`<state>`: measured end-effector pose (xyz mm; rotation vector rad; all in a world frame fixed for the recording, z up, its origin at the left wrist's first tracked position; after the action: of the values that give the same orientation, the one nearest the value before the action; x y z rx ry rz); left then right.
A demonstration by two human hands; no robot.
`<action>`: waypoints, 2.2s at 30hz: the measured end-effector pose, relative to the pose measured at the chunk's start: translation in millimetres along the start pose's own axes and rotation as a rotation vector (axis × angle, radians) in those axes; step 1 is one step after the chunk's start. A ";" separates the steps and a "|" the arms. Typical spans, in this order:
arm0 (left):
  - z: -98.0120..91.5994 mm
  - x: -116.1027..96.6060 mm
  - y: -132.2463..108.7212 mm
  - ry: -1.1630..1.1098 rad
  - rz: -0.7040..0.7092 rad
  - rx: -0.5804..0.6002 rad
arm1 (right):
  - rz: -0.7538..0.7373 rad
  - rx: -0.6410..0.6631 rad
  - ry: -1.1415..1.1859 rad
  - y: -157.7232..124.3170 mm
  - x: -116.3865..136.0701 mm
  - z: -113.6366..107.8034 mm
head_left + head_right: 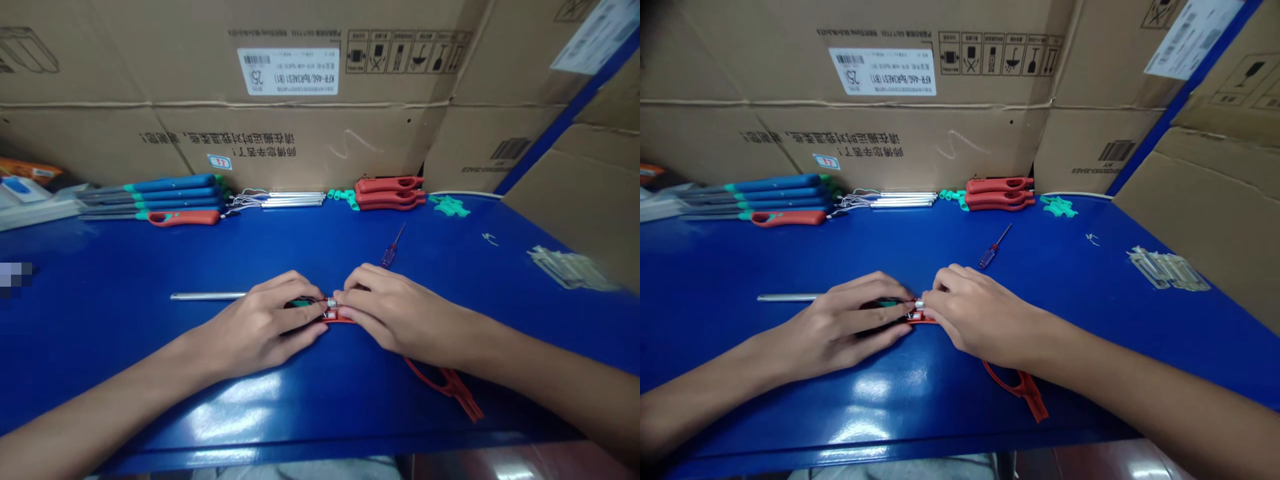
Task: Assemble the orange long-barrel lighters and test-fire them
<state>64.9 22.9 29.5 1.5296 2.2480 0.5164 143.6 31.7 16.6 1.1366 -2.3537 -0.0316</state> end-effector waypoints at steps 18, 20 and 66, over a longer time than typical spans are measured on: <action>7.1 11.4 1.8 -0.100 -0.146 0.150 | -0.015 0.008 0.030 -1.7 5.5 -3.4; 6.3 11.1 1.2 -0.081 -0.132 0.154 | -0.012 -0.001 0.044 -2.1 5.4 -3.5; -1.3 7.0 -2.2 0.046 -0.087 0.097 | -0.102 -0.089 -0.053 -1.3 15.0 -14.7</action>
<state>60.2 28.6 28.9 1.4719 2.3942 0.4278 143.6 22.8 35.7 1.2250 -2.3128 -0.2031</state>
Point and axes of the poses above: each hand's wrist, its own y-axis towards the middle knuckle, its own z-axis out of the palm, x = y × z, the point moved 10 cm from there along y, towards the middle knuckle, and after that the axes turned 10 degrees about y, right-handed, at the moved point
